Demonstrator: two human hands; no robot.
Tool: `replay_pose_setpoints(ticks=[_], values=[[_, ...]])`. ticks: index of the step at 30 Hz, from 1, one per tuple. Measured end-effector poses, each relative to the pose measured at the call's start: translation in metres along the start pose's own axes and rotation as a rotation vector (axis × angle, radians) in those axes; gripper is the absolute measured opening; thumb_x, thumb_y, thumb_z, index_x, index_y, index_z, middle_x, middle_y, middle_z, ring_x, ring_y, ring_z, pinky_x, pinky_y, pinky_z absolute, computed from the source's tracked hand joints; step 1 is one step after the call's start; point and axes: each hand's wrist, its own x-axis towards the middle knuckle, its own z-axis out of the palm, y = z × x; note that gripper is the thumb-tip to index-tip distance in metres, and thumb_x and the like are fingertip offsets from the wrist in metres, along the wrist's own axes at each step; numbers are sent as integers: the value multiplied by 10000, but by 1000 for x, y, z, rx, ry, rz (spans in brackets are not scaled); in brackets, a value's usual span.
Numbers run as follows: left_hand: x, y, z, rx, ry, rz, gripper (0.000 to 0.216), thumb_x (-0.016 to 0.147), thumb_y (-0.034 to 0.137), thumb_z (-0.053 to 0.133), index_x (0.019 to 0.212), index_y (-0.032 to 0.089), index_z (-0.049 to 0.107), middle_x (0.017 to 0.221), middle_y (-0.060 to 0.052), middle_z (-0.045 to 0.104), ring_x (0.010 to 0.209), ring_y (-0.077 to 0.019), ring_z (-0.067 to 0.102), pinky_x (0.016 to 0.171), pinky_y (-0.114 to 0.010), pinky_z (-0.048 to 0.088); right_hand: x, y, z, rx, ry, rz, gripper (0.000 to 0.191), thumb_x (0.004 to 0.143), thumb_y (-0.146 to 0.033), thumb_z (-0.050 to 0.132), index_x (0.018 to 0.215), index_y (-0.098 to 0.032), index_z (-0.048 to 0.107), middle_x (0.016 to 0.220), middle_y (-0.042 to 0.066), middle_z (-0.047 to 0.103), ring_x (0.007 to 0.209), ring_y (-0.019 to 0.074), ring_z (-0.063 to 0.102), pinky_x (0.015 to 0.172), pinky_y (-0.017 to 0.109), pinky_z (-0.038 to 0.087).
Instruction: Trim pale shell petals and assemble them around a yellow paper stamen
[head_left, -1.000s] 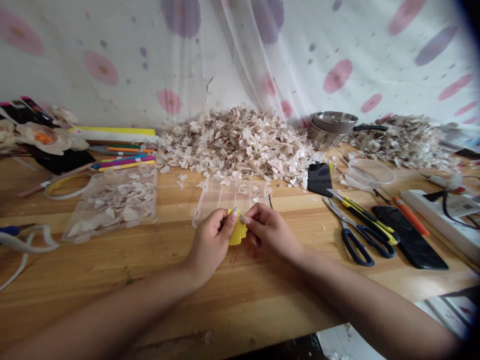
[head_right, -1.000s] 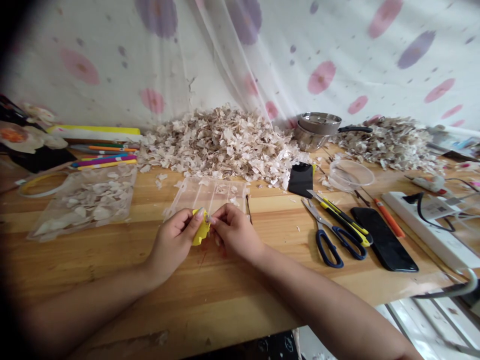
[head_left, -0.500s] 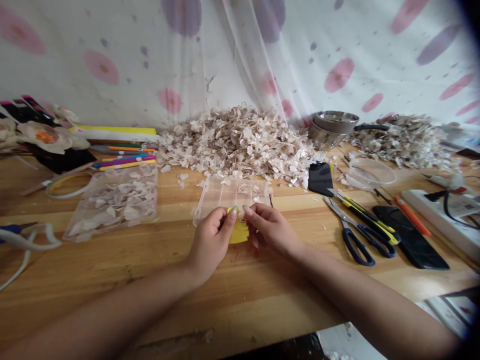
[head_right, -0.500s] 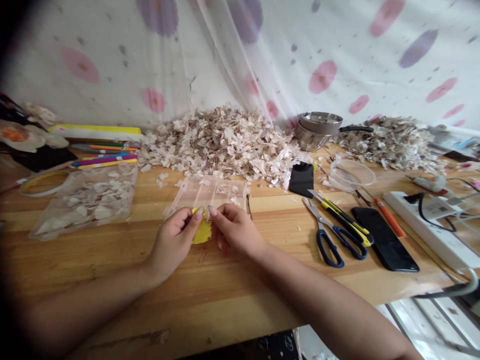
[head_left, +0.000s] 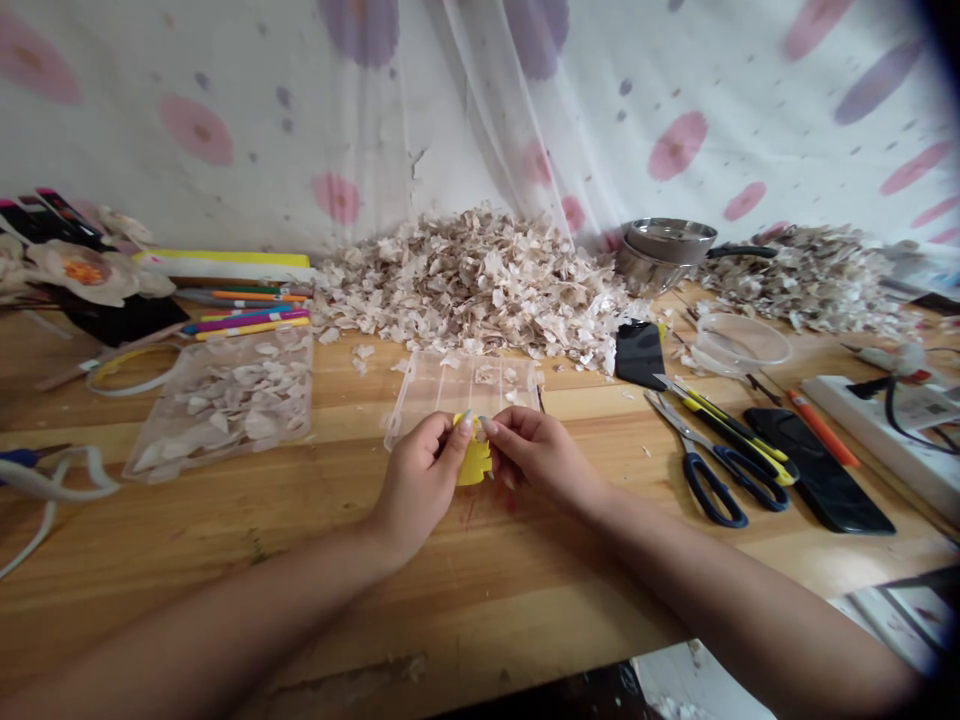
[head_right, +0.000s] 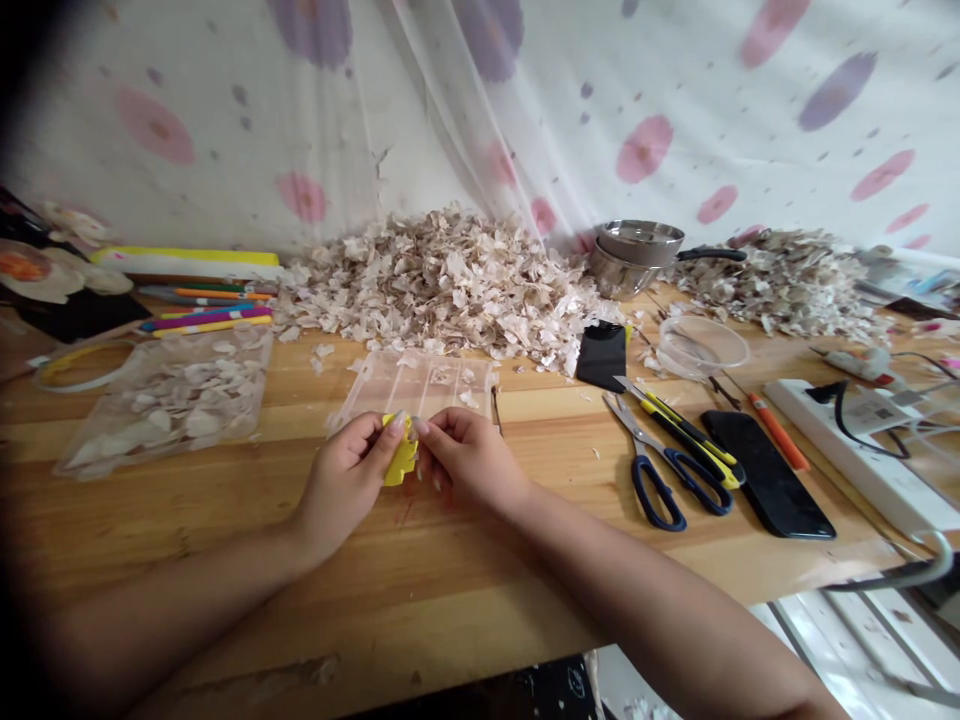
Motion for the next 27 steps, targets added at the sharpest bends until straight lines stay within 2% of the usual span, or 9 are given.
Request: replay_pose_setpoints(ticks=[7, 15, 27], values=[[1, 0, -1, 29, -4, 0, 298, 875, 410, 471, 686, 181, 484, 578, 48, 382, 522, -98, 351, 463, -206, 291, -1, 0, -2, -62, -3, -20, 253, 801, -403, 592, 719, -188, 486, 474, -76, 503, 340, 54, 428, 309, 154, 328], [2, 2, 0, 42, -8, 10, 313, 875, 384, 475, 639, 186, 426, 558, 61, 313, 504, -90, 299, 450, -206, 252, -1, -2, -3, -60, 39, -46, 214, 820, -353, 561, 707, -188, 486, 461, -90, 440, 342, 43, 381, 310, 150, 274], [2, 3, -1, 35, -17, -19, 334, 872, 382, 480, 616, 191, 383, 540, 67, 289, 477, -81, 277, 416, -199, 230, 0, 1, -5, -28, 22, -67, 161, 823, -275, 559, 733, -195, 452, 452, -104, 470, 319, 43, 414, 290, 132, 304]])
